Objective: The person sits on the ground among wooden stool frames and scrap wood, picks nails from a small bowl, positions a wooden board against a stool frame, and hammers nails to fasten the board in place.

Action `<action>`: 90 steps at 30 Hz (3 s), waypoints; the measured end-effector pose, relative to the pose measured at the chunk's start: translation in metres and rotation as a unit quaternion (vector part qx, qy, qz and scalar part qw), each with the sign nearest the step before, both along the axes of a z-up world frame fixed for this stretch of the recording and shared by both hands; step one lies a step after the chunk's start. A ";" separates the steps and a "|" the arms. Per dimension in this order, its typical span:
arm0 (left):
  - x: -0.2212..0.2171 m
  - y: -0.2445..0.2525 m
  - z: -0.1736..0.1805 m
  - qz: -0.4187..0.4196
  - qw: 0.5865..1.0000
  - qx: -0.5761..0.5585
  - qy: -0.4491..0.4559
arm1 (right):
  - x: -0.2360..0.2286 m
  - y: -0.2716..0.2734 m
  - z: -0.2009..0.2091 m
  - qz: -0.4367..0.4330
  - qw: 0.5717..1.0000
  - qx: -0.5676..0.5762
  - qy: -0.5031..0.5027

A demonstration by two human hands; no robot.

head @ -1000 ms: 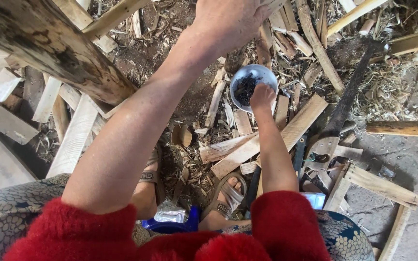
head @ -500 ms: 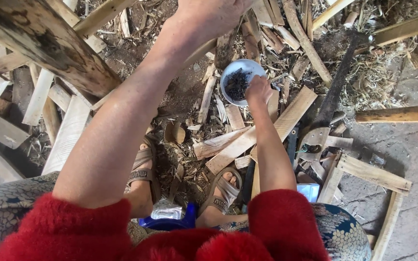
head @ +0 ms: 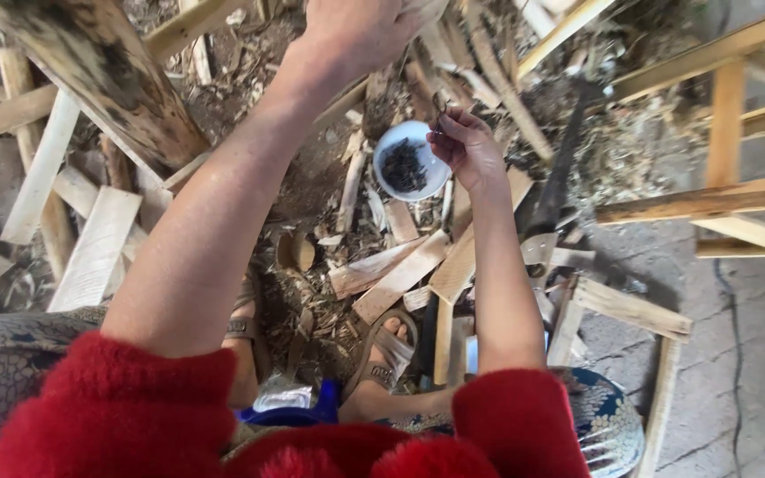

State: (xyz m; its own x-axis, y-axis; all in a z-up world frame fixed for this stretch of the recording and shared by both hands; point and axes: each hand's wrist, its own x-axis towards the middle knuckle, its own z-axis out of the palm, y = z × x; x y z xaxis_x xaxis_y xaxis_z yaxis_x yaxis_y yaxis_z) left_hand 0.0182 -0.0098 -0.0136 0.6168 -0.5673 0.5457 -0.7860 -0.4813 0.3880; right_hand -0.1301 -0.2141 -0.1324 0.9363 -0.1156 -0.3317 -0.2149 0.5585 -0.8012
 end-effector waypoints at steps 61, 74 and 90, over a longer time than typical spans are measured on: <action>-0.212 0.037 0.063 -0.454 -0.014 -0.579 0.676 | -0.109 0.091 0.269 0.093 0.950 -0.298 -0.027; -0.158 -0.034 -0.177 0.178 0.271 -0.568 0.757 | -0.170 0.050 0.233 -0.051 0.947 -0.318 -0.009; -0.107 -0.085 -0.186 0.131 0.380 -0.396 0.825 | -0.185 0.037 0.227 -0.038 0.991 -0.117 0.049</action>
